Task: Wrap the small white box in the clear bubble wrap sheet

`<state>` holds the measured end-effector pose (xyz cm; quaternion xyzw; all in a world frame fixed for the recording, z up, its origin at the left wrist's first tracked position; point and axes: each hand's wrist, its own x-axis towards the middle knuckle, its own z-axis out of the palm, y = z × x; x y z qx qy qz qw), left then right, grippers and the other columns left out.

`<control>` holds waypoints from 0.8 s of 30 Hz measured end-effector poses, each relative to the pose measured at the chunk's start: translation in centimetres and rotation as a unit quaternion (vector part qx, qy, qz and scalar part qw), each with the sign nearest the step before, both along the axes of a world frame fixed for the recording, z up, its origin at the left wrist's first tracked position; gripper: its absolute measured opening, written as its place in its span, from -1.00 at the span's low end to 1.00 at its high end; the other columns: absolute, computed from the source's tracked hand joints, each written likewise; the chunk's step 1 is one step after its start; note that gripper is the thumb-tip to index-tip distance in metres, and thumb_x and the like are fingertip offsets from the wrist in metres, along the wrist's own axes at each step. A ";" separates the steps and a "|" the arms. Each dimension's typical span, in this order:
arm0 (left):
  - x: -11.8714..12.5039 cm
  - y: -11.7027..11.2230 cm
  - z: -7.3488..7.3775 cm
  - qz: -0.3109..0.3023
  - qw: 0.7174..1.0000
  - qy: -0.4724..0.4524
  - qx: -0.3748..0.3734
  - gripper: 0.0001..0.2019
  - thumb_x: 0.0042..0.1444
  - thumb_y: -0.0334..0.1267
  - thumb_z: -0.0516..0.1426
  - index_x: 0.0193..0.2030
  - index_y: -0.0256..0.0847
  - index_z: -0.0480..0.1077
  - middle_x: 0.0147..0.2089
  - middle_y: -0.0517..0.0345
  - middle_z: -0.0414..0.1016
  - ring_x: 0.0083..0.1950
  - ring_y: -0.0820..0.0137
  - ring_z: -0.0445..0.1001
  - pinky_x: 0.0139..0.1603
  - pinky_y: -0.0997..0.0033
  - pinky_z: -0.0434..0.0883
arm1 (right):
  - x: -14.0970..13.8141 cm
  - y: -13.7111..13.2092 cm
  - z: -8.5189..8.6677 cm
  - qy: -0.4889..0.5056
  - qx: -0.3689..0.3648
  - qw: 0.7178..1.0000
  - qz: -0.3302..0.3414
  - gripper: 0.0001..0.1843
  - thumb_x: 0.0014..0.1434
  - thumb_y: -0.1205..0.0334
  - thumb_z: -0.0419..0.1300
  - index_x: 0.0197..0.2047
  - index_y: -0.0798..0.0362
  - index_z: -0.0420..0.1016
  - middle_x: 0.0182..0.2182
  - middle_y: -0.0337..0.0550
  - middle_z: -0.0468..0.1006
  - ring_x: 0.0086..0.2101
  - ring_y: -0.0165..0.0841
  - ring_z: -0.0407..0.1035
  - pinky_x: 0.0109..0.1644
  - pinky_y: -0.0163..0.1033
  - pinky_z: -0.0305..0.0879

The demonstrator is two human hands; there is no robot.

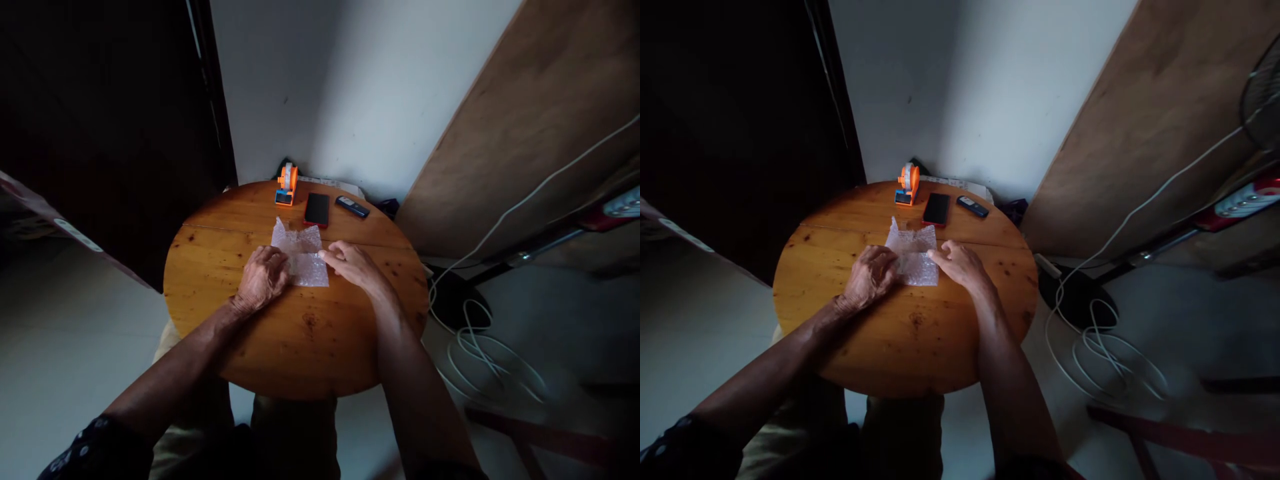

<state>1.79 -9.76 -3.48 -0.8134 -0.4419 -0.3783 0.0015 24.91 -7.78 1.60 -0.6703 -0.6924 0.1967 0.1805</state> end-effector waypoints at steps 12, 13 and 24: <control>0.2 0.2 -0.4 0.010 1.000 0.009 -0.019 -0.73 0.24 -0.26 0.05 -0.06 -0.26 0.54 -0.06 -0.09 0.51 -0.05 0.19 0.39 0.04 0.19 0.36 | -2.9 -0.9 -3.1 0.166 -0.030 0.984 -0.049 -0.24 0.03 0.24 0.29 0.30 0.02 0.18 -0.40 -0.26 0.53 -0.57 -0.47 0.32 -0.61 -0.42 0.27; 0.2 0.2 -0.3 0.012 1.000 0.012 -0.019 -0.73 0.25 -0.25 0.05 -0.07 -0.25 0.54 -0.06 -0.08 0.51 -0.04 0.18 0.39 0.04 0.18 0.35 | -3.1 -1.0 -3.4 0.196 -0.022 0.979 -0.053 -0.21 0.03 0.27 0.26 0.32 0.01 0.13 -0.44 -0.32 0.49 -0.58 -0.48 0.29 -0.61 -0.43 0.27; 0.3 0.2 -0.1 0.002 0.998 -0.005 -0.062 -0.77 0.24 -0.21 0.09 -0.12 -0.20 0.54 -0.05 -0.04 0.52 -0.05 0.19 0.38 0.04 0.17 0.33 | -7.5 -0.8 -1.8 0.320 0.036 0.946 -0.029 -0.20 0.00 0.20 0.25 0.32 0.06 0.17 -0.50 -0.37 0.44 -0.60 -0.48 0.27 -0.68 -0.42 0.27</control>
